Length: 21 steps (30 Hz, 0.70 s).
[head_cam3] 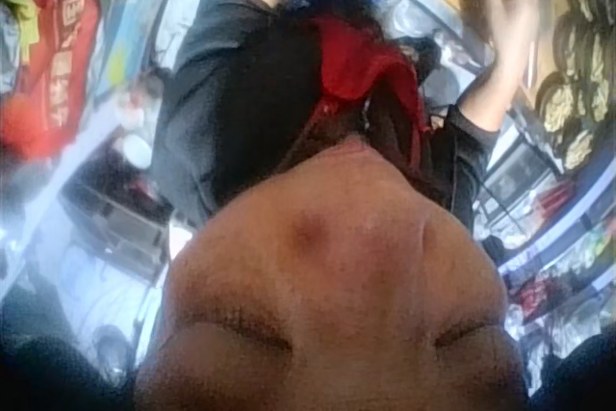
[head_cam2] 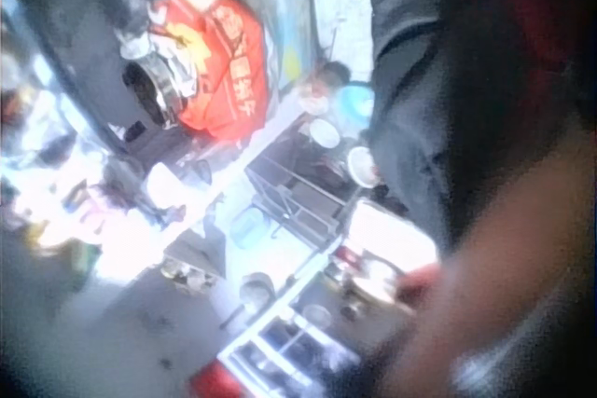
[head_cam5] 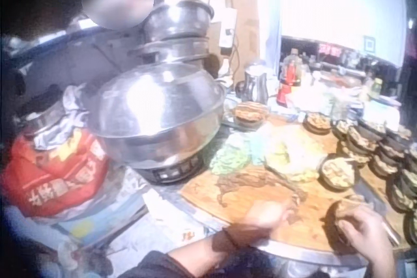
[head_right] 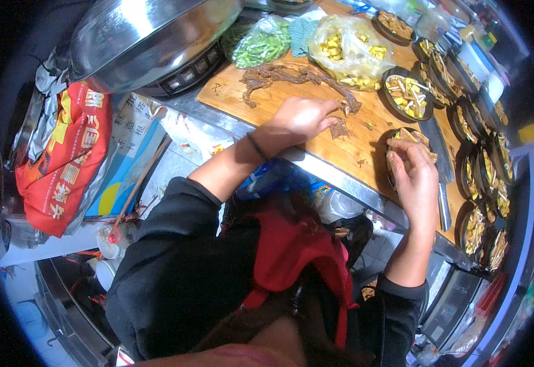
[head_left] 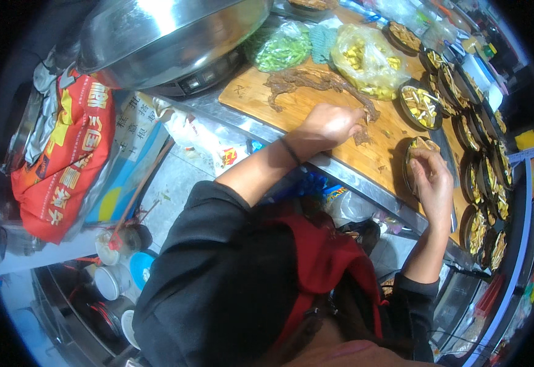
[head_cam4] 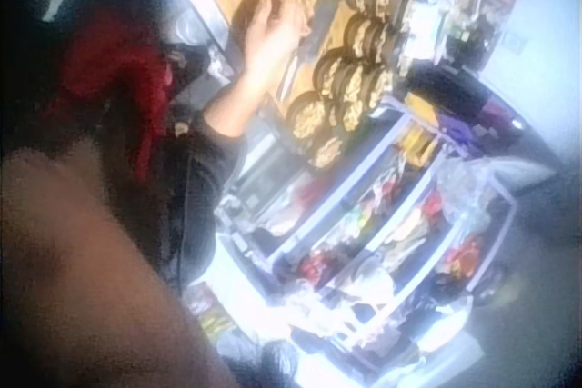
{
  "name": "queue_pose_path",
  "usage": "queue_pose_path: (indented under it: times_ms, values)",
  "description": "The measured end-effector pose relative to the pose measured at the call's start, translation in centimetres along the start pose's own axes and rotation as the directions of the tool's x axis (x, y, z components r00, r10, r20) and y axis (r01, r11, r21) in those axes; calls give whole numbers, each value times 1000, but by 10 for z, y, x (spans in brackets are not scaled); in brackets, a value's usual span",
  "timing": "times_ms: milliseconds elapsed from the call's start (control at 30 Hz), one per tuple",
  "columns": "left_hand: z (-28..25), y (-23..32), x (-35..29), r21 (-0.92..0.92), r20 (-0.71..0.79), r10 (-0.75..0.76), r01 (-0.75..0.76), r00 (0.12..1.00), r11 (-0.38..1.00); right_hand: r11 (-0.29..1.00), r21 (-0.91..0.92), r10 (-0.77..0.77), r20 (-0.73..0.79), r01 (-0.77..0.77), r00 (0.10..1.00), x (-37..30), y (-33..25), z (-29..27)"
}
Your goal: The person places strips of cooked meat onto bowls containing yellow and white food items. They repeatedly pick up meat from a large pot and arrange it on top of the contents of multiple small bowls lined up on a wooden board.
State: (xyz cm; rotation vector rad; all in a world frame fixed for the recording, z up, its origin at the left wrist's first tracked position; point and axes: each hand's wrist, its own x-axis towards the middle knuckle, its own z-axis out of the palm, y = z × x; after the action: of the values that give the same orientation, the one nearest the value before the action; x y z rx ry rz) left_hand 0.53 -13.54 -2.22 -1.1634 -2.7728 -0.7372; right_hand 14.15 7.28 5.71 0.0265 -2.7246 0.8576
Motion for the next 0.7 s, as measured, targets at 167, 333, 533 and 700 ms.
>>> queue_pose_path:
  times_ms: [167, 333, 533, 700]
  values:
    - [-41, -48, -34, 83, -331, -105, 140, 938, 987, 998, -38, -44, -24, 43, 999, -8, -6, 2]
    - [-70, -85, -60, 198, -258, -296, 351, 920, 915, 1000, 28, -1, 14, 1, 1000, -11, -11, 9]
    - [-57, -86, -56, -405, -207, -357, 252, 911, 879, 996, 18, -90, 35, 89, 995, -6, -21, 27]
    - [-51, -82, -27, -993, 80, -357, 104, 931, 49, 987, 154, -57, 62, 47, 996, 7, -26, 56]
